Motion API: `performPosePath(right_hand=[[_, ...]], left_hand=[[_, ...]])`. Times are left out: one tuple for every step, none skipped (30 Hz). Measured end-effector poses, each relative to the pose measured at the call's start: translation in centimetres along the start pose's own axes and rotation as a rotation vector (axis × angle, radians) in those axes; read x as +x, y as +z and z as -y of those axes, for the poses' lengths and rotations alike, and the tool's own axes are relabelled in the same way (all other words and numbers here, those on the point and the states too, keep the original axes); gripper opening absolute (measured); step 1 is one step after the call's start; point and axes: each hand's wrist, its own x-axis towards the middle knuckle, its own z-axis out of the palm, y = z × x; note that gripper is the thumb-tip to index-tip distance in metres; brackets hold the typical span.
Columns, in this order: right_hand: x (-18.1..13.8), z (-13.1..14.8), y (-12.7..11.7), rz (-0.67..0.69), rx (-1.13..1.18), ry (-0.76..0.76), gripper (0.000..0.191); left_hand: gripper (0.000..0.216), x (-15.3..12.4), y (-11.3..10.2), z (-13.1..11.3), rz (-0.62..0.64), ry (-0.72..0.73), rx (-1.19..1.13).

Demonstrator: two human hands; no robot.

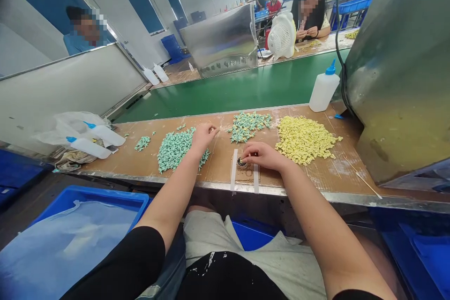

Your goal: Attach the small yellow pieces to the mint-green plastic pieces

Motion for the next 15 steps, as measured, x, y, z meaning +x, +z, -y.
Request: performPosePath(right_hand=[[0.0, 0.1, 0.0, 0.006, -0.019, -0.006, 0.036], [-0.1, 0.2, 0.0, 0.012, -0.041, -0.012, 0.036], [-0.2, 0.2, 0.0, 0.017, -0.066, -0.019, 0.036], [-0.2, 0.4, 0.0, 0.019, -0.09, -0.027, 0.036], [-0.3, 0.4, 0.0, 0.019, -0.113, -0.037, 0.036], [-0.3, 0.5, 0.0, 0.015, -0.133, -0.047, 0.036], [-0.4, 0.6, 0.0, 0.008, -0.151, -0.058, 0.035], [-0.4, 0.7, 0.0, 0.004, -0.168, -0.067, 0.034], [-0.4, 0.7, 0.0, 0.002, -0.185, -0.074, 0.033], [-0.4, 0.7, 0.0, 0.004, -0.202, -0.078, 0.032], [-0.4, 0.7, 0.0, 0.012, -0.216, -0.08, 0.031], [-0.4, 0.7, 0.0, 0.02, -0.229, -0.082, 0.03], [-0.4, 0.6, 0.0, 0.029, -0.239, -0.084, 0.029], [-0.5, 0.6, 0.1, 0.034, -0.247, -0.087, 0.029], [-0.5, 0.6, 0.1, 0.035, -0.252, -0.09, 0.028]], left_hand=[[0.021, -0.2, 0.5, -0.8, -0.023, 0.003, -0.161], [0.025, -0.3, 1.0, -1.6, -0.027, 0.001, -0.33], [0.029, -0.5, 1.7, -2.5, -0.014, 0.0, -0.499], [0.034, -0.7, 2.4, -3.3, 0.005, -0.001, -0.656], [0.039, -0.8, 3.1, -4.0, 0.028, 0.003, -0.792], [0.044, -1.0, 3.9, -4.7, 0.042, 0.007, -0.903], [0.048, -1.1, 4.5, -5.2, 0.049, 0.007, -0.989], [0.05, -1.3, 5.1, -5.7, 0.047, -0.001, -1.053], [0.052, -1.5, 5.6, -6.0, 0.037, -0.02, -1.103], [0.053, -1.6, 6.0, -6.2, 0.032, -0.047, -1.142], [0.053, -1.7, 6.3, -6.3, 0.031, -0.073, -1.174], [0.053, -1.8, 6.4, -6.3, 0.035, -0.091, -1.201], [0.051, -1.9, 6.5, -6.3, 0.04, -0.095, -1.223], [0.05, -2.0, 6.6, -6.2, 0.045, -0.087, -1.24], [0.049, -2.0, 6.6, -6.1, 0.05, -0.072, -1.251]])
